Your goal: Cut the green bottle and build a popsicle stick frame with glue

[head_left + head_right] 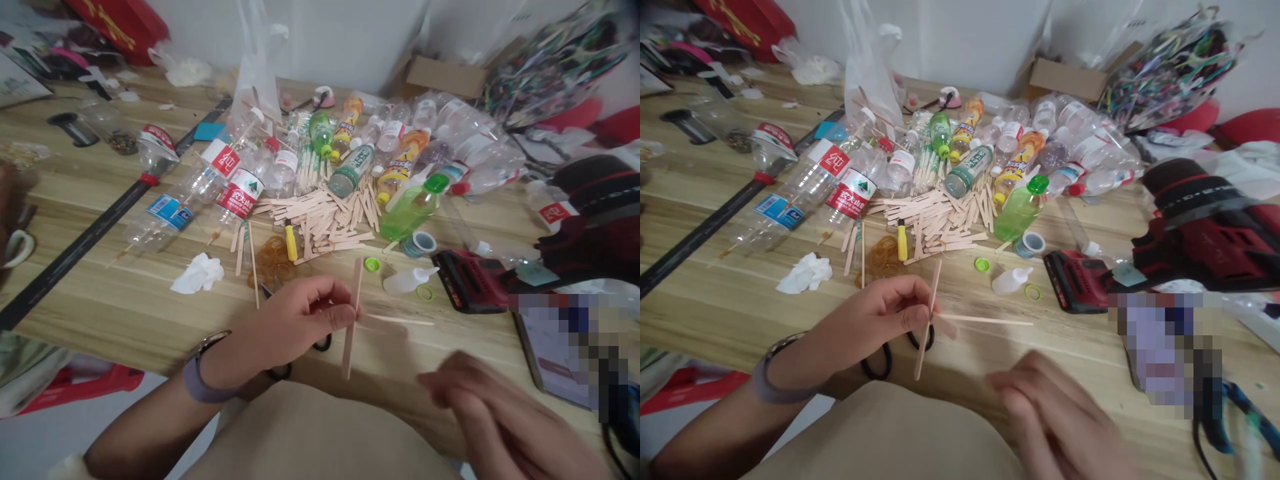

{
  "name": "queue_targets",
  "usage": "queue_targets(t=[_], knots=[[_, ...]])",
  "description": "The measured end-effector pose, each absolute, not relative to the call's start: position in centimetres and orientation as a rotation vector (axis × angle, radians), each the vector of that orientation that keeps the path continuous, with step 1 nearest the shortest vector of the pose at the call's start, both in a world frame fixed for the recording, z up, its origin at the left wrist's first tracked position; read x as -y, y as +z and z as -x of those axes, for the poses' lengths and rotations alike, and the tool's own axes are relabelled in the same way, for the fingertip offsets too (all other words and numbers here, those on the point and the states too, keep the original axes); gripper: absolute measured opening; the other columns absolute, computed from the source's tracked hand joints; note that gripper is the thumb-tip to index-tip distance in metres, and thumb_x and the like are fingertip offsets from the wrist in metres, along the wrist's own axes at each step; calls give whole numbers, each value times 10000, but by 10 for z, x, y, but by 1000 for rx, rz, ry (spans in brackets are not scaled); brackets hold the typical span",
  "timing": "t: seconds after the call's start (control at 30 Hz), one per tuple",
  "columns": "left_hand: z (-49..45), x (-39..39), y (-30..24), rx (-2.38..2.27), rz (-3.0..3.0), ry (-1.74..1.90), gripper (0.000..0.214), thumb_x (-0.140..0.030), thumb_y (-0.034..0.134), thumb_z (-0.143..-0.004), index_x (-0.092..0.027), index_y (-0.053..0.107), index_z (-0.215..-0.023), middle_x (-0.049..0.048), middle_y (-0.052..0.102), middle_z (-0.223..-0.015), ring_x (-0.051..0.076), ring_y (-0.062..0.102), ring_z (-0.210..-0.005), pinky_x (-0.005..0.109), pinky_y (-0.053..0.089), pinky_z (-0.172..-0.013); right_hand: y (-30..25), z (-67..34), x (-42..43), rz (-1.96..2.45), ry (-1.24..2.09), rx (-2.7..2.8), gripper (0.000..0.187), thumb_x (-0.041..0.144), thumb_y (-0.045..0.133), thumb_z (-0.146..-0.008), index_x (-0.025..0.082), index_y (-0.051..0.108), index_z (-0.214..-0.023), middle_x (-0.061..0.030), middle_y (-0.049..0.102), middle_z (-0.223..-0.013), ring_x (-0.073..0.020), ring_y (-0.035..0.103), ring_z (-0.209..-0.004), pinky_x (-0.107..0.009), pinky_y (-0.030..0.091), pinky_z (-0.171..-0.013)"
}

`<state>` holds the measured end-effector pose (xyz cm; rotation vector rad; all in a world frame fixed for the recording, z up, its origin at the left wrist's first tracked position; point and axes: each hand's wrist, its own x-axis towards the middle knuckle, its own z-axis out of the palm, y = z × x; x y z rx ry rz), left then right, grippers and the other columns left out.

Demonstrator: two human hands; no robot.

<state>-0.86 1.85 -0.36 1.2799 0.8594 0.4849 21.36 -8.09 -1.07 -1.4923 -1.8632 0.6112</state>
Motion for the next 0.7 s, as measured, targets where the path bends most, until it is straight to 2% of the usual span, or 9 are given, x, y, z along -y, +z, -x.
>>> queue_targets(t=[0.03,0.1,0.2,0.27,0.33,0.4,0.53,0.7], knots=[[8,-19,-3,-852,-1305,474,211,-411,604,-855,-201,626,-853,2,610,-772,139,543,-665,267,416,-617,-6,-216,82,1487,318,1942,171,234,552,-940,279,675,-1050,-59,675,-855,-223,662,-789,-322,536,-666],[6,-17,-3,-826,-1352,464,207,-407,595,-864,-204,633,-856,-8,594,-741,133,516,-643,261,399,-595,-3,-217,79,1488,90,2088,257,249,534,-955,249,595,-1205,-114,673,-1055,-272,654,-974,-369,545,-764],[2,-16,-5,-820,-1396,469,221,-415,571,-889,-213,662,-888,-3,629,-762,143,535,-668,267,407,-603,-12,-210,67,1385,297,2218,262,159,387,-1001,245,540,-1195,-27,644,-827,-152,656,-710,-232,514,-580],[0,-17,-10,-918,-1370,619,274,-449,520,-932,-231,678,-982,27,694,-949,177,604,-843,288,466,-719,-21,-203,61,1394,341,2191,236,144,388,-1005,233,536,-1165,8,590,-754,-117,621,-621,-196,480,-533],[-5,-20,-19,-1036,-1283,874,373,-504,418,-981,-253,655,-1122,41,666,-1203,205,586,-1092,320,476,-896,-26,-198,57,1395,305,2189,205,150,416,-1001,210,552,-1142,5,574,-753,-115,618,-626,-194,477,-539],[-11,-24,-29,-1055,-1199,1026,475,-549,311,-1004,-259,604,-1240,43,598,-1351,220,525,-1236,366,446,-1014,-27,-194,56,1354,263,2239,217,142,411,-1001,188,567,-1145,-5,582,-761,-121,625,-648,-200,478,-544],[-26,-26,-40,-992,-1109,923,623,-662,235,-975,-260,563,-1321,46,548,-1436,243,456,-1354,433,356,-1146,-26,-191,56,1273,105,2329,241,121,413,-1002,147,561,-1191,-15,613,-748,-138,599,-635,-236,450,-530],[-35,-20,-37,-932,-1058,771,634,-651,174,-985,-274,544,-1337,26,527,-1462,223,406,-1408,386,363,-1156,-24,-191,58,1221,-58,2436,275,65,405,-966,100,548,-1198,-39,670,-783,-168,575,-630,-301,424,-519]])
